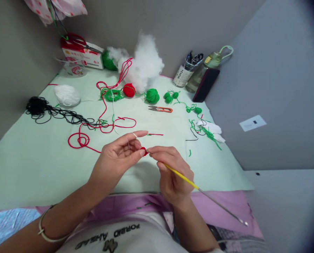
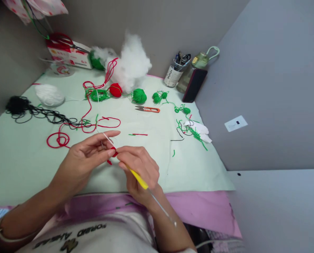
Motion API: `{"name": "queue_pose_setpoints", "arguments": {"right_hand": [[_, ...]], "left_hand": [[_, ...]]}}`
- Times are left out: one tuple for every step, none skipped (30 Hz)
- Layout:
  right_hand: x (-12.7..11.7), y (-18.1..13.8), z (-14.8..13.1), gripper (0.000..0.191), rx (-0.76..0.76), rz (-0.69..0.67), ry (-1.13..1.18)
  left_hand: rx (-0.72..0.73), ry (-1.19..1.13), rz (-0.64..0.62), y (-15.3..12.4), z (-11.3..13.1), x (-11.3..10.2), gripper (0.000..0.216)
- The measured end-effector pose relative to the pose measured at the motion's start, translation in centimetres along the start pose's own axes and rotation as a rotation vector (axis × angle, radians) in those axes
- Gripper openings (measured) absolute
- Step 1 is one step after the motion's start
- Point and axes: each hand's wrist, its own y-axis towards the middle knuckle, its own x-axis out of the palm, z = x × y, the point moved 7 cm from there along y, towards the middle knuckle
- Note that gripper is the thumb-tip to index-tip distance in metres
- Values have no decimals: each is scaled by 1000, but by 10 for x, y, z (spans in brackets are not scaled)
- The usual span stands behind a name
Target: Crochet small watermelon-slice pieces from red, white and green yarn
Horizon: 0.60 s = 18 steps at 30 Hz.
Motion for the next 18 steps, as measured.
{"name": "queue_pose_setpoints", "arguments": {"right_hand": [[2,-1,-2,24,-16,-13,-58],[5,-3,-4,26,-38,-28,-129],[8,-5,-5,29,-61,-34,-209],[10,-7,-7,33,-85,-29,-285],[11,-10,-8,38,-109,-14,-342],[12,-12,-8,42,-120,4,-368],[12,-13,-6,43,-118,18,-354],[11,-13,-4,42,-92,32,-299],[9,-12,0,39,-37,52,-214],[6,-10,6,34,35,78,-109],[2,-8,12,30,122,117,10],[0,-6,19,26,208,155,128],[-2,-4,24,24,278,185,231],[-1,-3,28,22,332,197,305],[1,-1,31,20,365,192,347],[4,0,31,19,373,171,358],[6,1,30,18,358,152,341],[8,2,28,19,328,139,308]], "left_hand": [[14,-8,6,-1,0,0,34],[20,-22,5,-1,0,1,36],[17,-45,-5,-2,-1,2,38],[-2,-77,-25,-2,-4,3,40],[-42,-116,-56,-2,-8,5,41],[-101,-159,-92,-1,-13,6,42],[-167,-201,-124,-1,-18,8,42],[-232,-236,-146,-1,-22,8,42],[-282,-263,-151,-1,-25,7,41],[-308,-279,-145,0,-26,6,40],[-308,-284,-128,1,-26,4,39],[-290,-278,-108,2,-23,2,38],[-262,-264,-92,3,-20,0,38],[-229,-245,-84,4,-17,0,38],[-197,-225,-85,4,-14,1,38],[-170,-204,-94,3,-11,3,37],[-145,-185,-103,3,-9,6,36],[-121,-169,-110,2,-8,8,36]]}}
